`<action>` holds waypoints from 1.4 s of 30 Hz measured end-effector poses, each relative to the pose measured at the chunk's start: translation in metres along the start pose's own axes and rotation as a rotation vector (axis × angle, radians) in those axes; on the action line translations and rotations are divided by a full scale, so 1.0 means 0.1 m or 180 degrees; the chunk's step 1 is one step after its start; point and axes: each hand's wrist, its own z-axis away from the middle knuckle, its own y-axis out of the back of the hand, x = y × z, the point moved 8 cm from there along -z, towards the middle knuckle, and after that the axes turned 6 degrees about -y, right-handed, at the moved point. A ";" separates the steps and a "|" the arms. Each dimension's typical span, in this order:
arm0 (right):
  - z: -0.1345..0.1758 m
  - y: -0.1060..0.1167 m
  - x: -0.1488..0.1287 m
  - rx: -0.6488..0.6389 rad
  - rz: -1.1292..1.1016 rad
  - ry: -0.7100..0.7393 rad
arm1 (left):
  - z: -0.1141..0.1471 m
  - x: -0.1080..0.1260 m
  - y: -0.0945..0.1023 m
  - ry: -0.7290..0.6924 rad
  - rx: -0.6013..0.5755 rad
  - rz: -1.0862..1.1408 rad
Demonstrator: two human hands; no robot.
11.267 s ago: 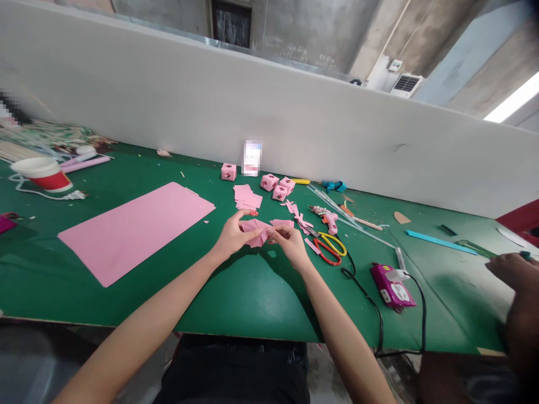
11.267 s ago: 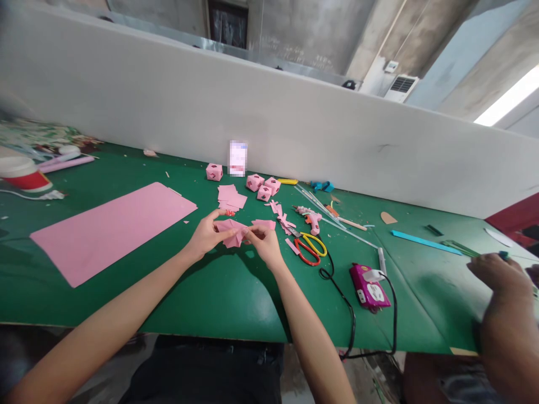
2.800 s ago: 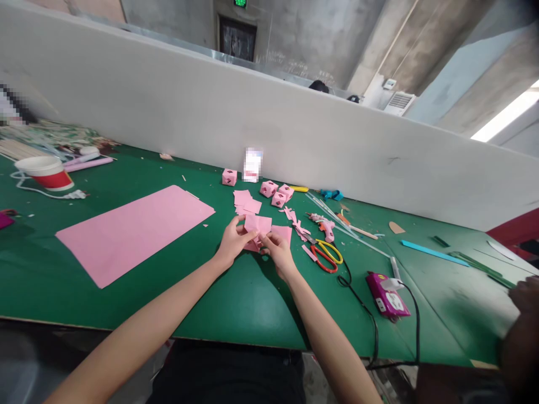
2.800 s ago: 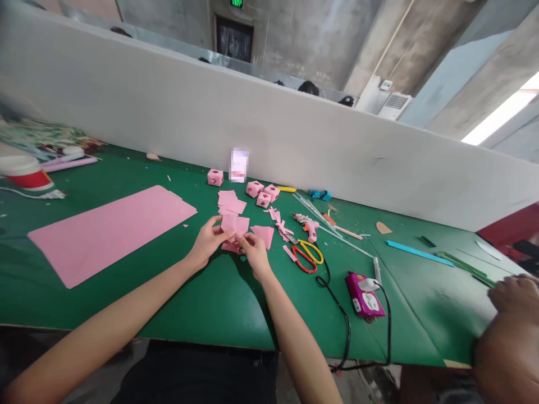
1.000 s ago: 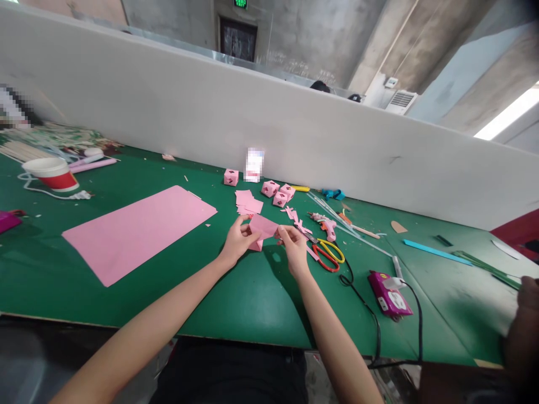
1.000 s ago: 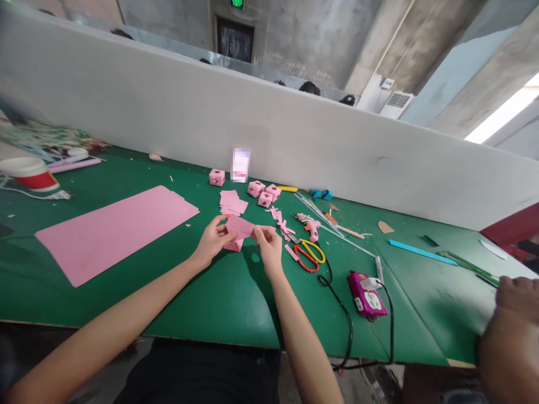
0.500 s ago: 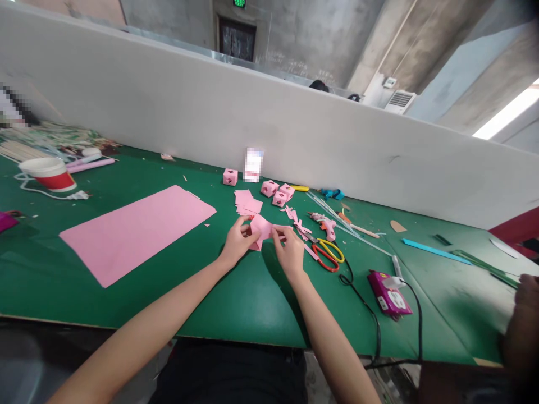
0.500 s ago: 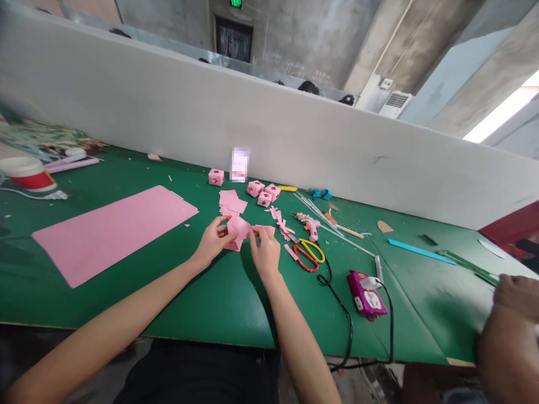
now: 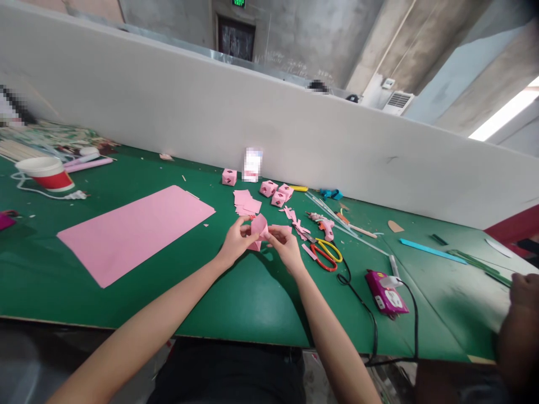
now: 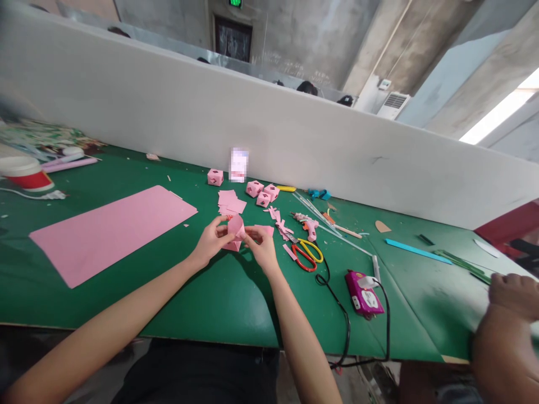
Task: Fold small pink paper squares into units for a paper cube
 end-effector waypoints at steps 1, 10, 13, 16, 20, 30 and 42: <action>0.00 -0.01 0.02 -0.0054 0.0007 -0.0047 | 0.00 0.00 0.00 -0.0003 -0.0018 0.0009; -0.03 0.02 0.11 0.0153 -0.0035 -0.0037 | 0.00 -0.03 -0.01 -0.0061 -0.0097 -0.0058; -0.03 0.01 0.12 0.0189 -0.0016 -0.0048 | 0.01 -0.01 -0.02 -0.0048 -0.0072 -0.0047; -0.03 0.01 0.13 0.0204 0.0006 -0.0057 | 0.02 0.01 -0.03 -0.0041 -0.0065 -0.0056; -0.03 -0.02 0.13 0.0121 0.0050 -0.0094 | 0.02 0.03 -0.02 -0.0056 -0.0004 -0.0067; -0.03 0.01 0.12 0.0188 -0.0008 -0.0137 | 0.03 0.03 -0.04 -0.0017 -0.0069 -0.0226; -0.01 0.03 0.13 0.0216 -0.0507 -0.0384 | 0.05 0.08 -0.08 0.0026 -0.0143 -0.0147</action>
